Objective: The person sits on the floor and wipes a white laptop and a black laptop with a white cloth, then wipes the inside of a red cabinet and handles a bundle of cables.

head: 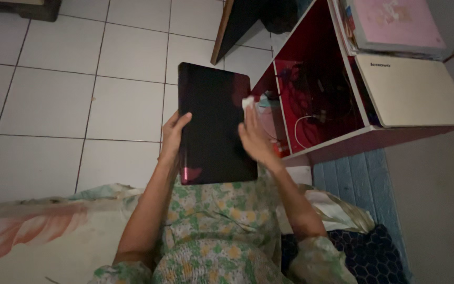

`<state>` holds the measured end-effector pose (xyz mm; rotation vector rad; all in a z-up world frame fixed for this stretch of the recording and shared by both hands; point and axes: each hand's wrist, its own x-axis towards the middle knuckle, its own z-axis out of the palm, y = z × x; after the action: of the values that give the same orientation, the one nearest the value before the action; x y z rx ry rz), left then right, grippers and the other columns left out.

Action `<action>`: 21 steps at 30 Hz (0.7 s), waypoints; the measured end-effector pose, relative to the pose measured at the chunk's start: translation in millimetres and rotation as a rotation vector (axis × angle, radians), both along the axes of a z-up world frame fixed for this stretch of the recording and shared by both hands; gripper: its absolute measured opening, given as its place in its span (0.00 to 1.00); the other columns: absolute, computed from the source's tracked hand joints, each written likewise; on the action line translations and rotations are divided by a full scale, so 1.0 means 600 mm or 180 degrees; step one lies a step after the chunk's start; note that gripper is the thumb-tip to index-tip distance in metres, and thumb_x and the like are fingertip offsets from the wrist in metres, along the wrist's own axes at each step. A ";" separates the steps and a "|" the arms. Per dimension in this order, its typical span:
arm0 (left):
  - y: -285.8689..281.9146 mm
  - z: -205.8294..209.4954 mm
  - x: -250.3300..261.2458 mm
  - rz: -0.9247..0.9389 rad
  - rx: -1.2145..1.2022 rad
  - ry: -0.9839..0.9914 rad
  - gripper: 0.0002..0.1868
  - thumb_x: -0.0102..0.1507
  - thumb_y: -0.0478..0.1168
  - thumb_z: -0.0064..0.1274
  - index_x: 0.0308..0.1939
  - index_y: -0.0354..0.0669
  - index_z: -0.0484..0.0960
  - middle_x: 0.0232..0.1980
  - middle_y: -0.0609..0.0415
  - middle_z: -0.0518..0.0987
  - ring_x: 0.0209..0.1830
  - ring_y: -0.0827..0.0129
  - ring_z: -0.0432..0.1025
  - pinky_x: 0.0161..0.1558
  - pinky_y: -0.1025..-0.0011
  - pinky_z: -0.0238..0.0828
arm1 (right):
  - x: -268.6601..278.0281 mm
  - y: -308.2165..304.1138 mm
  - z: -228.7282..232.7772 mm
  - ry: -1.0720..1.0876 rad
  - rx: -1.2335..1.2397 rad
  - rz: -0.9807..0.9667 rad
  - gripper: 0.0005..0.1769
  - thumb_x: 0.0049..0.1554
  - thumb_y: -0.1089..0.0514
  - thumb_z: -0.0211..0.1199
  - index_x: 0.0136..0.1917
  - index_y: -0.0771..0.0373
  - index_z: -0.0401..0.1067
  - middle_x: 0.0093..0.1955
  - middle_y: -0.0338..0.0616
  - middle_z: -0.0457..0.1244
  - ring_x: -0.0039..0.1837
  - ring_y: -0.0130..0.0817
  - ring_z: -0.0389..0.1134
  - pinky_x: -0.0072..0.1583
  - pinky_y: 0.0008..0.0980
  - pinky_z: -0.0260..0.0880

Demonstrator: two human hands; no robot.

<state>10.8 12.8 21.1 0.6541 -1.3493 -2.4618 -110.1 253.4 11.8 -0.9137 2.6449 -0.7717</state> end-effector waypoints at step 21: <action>-0.003 -0.013 0.004 -0.0064 -0.0111 0.0318 0.31 0.62 0.42 0.60 0.68 0.36 0.74 0.53 0.50 0.83 0.46 0.69 0.79 0.47 0.74 0.77 | -0.136 -0.211 0.058 0.0834 0.0377 0.0150 0.41 0.68 0.36 0.38 0.83 0.63 0.42 0.86 0.57 0.36 0.85 0.57 0.32 0.80 0.59 0.32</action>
<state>13.0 10.7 13.5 0.5047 -1.3640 -2.4455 -192.0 126.7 46.8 -1.1072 2.8427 -0.5079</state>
